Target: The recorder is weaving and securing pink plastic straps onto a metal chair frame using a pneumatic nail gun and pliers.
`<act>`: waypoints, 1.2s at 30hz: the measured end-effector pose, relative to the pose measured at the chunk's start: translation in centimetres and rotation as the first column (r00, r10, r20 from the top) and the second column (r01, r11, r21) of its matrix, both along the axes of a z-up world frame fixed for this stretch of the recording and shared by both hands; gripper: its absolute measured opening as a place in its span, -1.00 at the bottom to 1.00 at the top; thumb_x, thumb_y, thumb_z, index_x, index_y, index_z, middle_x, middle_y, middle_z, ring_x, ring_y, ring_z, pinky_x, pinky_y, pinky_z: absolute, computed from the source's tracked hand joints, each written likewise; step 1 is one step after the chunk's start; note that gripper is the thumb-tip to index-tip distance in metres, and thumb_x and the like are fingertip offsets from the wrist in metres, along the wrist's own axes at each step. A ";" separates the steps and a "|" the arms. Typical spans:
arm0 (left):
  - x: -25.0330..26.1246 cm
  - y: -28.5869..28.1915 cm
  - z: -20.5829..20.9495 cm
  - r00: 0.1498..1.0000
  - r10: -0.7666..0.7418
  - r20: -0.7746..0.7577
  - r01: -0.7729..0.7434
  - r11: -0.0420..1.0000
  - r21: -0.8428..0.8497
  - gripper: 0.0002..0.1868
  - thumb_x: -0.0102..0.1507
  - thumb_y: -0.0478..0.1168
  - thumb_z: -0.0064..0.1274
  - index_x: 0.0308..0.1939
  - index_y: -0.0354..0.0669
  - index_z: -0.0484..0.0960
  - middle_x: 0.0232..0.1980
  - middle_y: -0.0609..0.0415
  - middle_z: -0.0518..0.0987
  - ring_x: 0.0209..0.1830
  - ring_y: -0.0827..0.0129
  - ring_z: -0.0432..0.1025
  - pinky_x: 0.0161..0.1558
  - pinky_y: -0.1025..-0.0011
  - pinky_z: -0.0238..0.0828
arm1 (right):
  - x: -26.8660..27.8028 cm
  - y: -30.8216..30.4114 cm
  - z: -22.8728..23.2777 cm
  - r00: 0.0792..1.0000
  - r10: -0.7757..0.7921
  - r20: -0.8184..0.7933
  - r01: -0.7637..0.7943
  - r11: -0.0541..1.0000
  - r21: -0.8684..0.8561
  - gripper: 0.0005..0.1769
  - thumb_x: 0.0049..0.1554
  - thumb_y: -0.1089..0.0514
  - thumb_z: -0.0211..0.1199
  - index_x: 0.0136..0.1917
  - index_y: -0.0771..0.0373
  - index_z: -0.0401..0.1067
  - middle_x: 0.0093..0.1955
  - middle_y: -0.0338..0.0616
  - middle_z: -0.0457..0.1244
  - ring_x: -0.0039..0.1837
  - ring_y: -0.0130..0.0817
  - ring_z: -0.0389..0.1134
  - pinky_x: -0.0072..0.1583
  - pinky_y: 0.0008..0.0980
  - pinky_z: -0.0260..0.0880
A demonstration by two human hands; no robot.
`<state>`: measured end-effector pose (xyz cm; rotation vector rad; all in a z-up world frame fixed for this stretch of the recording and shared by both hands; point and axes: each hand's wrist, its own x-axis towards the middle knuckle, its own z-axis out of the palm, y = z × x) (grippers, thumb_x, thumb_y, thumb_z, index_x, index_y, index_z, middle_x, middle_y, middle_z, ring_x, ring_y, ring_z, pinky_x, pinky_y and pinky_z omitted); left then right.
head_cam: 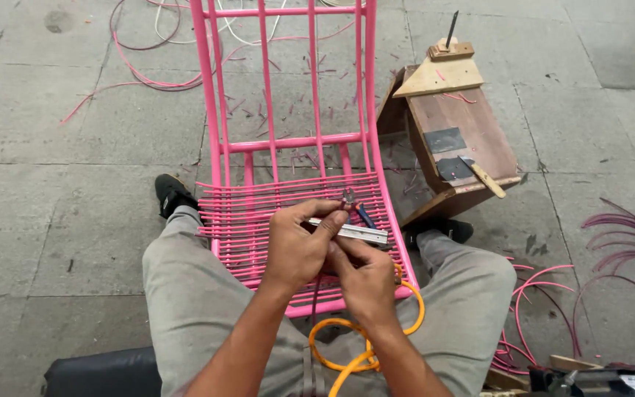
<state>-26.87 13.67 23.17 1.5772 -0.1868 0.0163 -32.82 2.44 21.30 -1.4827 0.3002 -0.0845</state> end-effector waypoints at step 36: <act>6.0 -6.4 -3.9 0.911 -0.179 -0.371 0.310 0.892 0.330 -0.79 0.30 -0.23 0.09 -0.05 -0.16 0.74 -0.43 -0.04 0.68 -0.45 0.38 0.53 -0.36 0.38 0.47 | 7.1 -8.5 -8.8 0.934 -0.345 0.094 0.317 0.920 0.230 -0.80 0.20 0.27 0.34 0.05 0.45 0.54 -0.11 -0.12 0.41 -0.12 -0.47 0.44 -0.03 -0.50 0.50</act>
